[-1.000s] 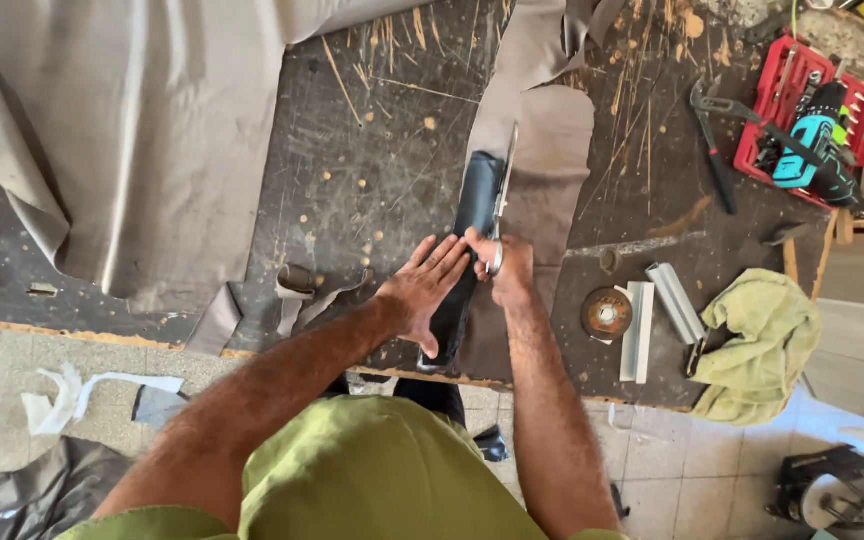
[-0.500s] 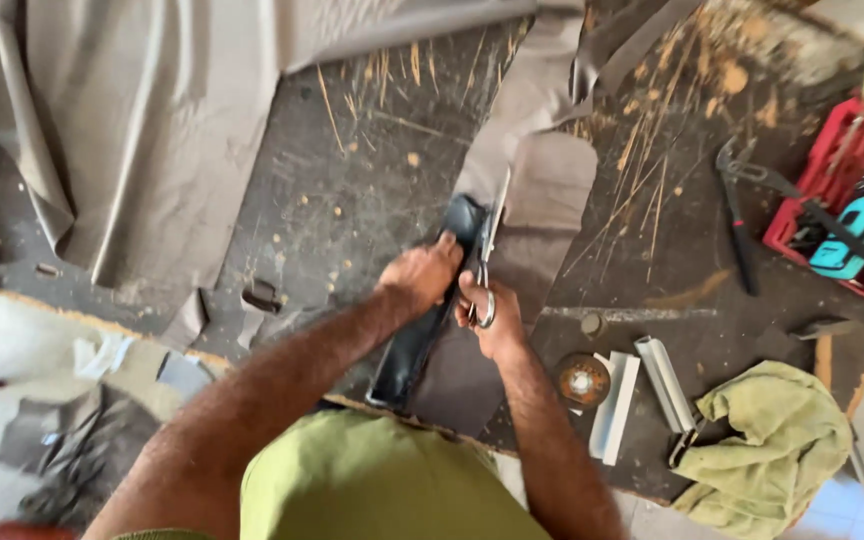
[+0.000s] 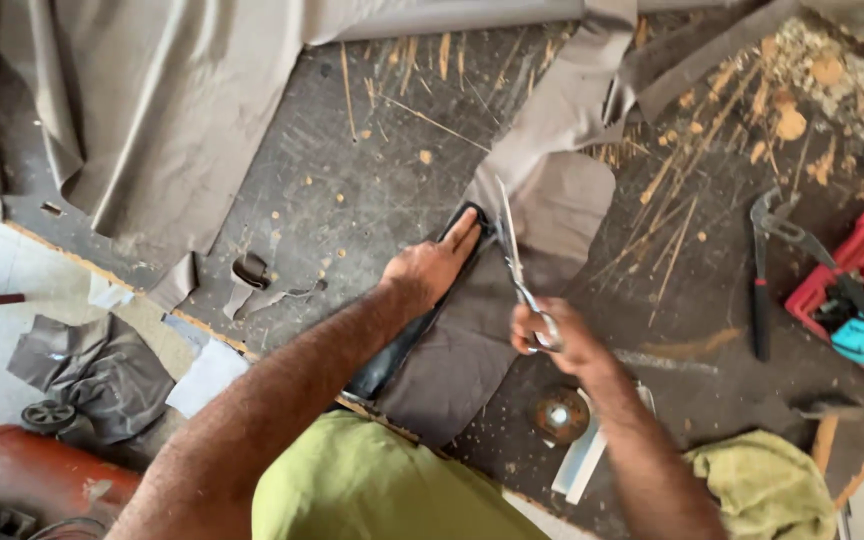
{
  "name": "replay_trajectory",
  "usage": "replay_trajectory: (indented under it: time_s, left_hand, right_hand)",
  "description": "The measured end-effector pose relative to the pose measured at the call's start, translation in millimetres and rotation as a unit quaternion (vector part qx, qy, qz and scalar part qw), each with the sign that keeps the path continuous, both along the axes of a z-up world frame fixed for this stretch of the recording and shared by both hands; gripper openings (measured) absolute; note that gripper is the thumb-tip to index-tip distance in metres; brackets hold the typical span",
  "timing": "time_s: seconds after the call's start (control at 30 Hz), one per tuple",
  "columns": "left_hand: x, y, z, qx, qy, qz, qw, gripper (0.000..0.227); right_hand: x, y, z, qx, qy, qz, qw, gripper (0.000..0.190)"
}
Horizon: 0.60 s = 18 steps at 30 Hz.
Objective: Cutting fabric strips with scissors and preparing them for sewing at a workstation
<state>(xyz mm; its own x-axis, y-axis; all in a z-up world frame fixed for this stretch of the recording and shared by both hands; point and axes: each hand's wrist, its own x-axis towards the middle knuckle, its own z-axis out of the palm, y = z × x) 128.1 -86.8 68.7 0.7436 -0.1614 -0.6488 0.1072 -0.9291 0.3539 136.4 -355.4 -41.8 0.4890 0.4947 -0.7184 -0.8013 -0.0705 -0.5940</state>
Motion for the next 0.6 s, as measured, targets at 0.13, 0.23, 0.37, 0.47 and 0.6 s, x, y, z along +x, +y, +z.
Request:
replay_trajectory:
  time_s: [0.13, 0.23, 0.37, 0.47, 0.6]
  left_hand:
    - [-1.2, -2.8, -9.5, 0.016, -0.002, -0.018, 1.0, 0.078]
    - [-6.7, -5.2, -14.5, 0.011, -0.007, -0.02, 1.0, 0.077]
    - [-9.2, -5.9, -8.6, 0.009, -0.022, -0.012, 1.0, 0.076]
    - [-14.1, -8.1, -5.6, 0.022, -0.033, -0.023, 0.999, 0.074]
    - [-20.9, -5.9, -17.7, 0.043, -0.057, -0.039, 0.997, 0.071]
  right_hand:
    - [63.6, -1.0, 70.6, -0.087, -0.054, 0.152, 0.983, 0.028]
    - [113.8, -8.0, 67.4, -0.223, -0.203, 0.364, 0.882, 0.046]
    - [161.5, -10.9, 34.6, -0.298, -0.375, 0.536, 0.695, 0.072]
    - [181.7, 16.5, 69.3, -0.3, -0.375, 0.565, 0.671, 0.066]
    - [210.0, 10.2, 54.2, -0.28, -0.347, 0.605, 0.66, 0.062]
